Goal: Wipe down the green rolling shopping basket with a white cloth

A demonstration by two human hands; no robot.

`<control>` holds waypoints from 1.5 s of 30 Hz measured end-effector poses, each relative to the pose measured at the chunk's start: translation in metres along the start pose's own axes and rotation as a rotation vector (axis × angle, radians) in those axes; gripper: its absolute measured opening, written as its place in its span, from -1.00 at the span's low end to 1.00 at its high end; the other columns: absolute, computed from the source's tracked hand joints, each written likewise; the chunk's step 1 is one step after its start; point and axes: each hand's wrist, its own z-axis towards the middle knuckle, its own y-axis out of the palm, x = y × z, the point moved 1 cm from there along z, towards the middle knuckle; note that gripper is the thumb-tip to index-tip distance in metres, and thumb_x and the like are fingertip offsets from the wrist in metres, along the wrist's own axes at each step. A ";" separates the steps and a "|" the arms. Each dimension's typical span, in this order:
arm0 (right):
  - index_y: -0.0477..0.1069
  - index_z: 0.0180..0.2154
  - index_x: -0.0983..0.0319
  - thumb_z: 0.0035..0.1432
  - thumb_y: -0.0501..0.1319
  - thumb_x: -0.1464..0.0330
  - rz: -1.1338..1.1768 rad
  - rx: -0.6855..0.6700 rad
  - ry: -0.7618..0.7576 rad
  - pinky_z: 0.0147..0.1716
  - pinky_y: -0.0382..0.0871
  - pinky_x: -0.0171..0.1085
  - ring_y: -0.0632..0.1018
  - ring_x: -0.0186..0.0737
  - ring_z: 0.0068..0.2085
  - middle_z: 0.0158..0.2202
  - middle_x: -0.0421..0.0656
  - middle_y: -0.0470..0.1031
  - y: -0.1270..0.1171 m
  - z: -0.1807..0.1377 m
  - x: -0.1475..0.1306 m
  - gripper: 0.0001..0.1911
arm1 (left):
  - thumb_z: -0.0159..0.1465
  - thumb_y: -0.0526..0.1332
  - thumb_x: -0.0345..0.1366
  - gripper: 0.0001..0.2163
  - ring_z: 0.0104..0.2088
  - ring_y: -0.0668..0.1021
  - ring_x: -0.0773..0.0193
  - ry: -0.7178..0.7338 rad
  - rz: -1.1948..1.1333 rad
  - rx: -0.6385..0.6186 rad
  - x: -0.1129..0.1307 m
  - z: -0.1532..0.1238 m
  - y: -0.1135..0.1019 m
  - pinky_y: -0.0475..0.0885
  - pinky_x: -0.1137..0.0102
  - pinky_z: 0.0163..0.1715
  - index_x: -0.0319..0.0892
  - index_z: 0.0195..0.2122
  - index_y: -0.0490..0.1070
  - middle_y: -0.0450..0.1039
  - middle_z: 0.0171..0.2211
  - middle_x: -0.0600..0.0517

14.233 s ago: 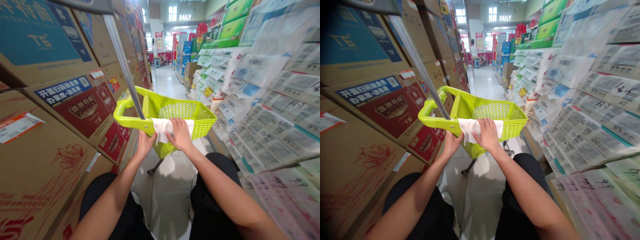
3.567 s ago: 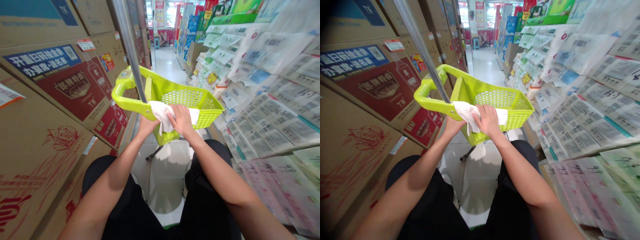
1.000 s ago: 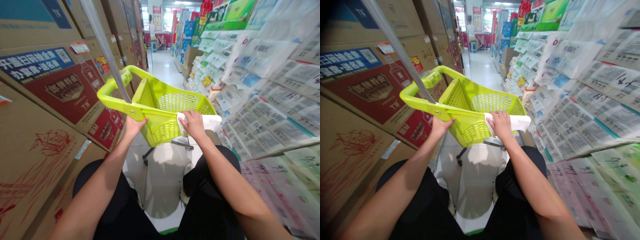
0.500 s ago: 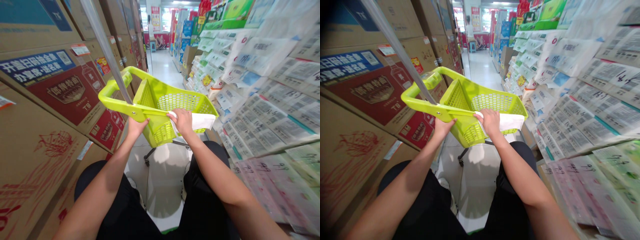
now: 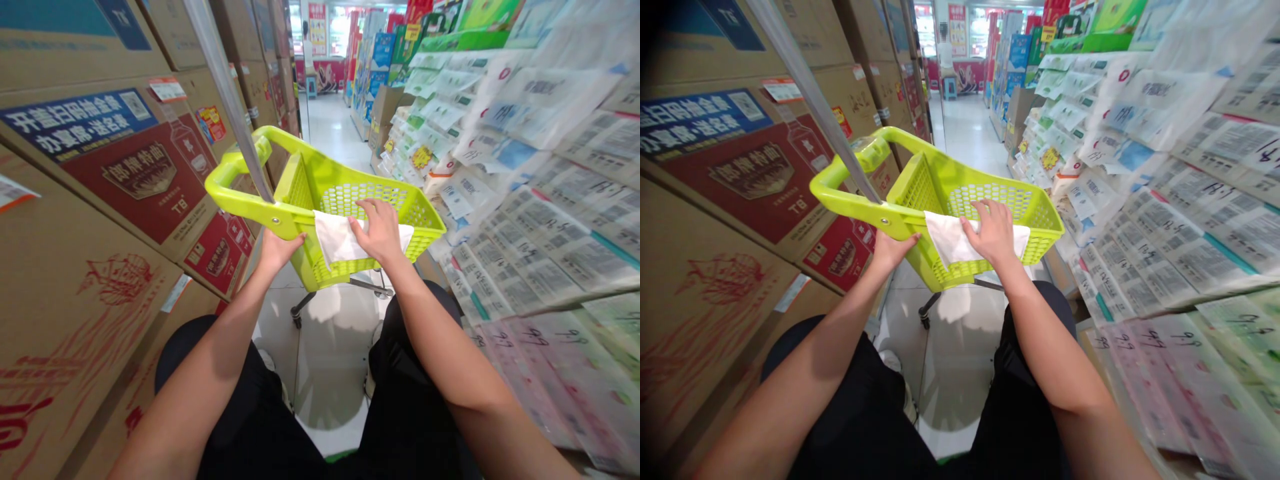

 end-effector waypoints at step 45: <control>0.52 -0.16 0.22 0.53 -0.07 0.04 -0.276 -0.146 0.002 -0.11 0.11 -0.10 0.52 0.01 -0.10 -0.19 -0.01 0.63 -0.005 -0.019 0.017 -0.48 | -0.14 0.50 -0.27 -0.67 -0.25 0.69 0.09 -0.090 0.000 -0.036 0.020 -0.003 0.010 0.68 0.25 -0.15 -0.19 -0.35 0.51 0.68 -0.27 -0.08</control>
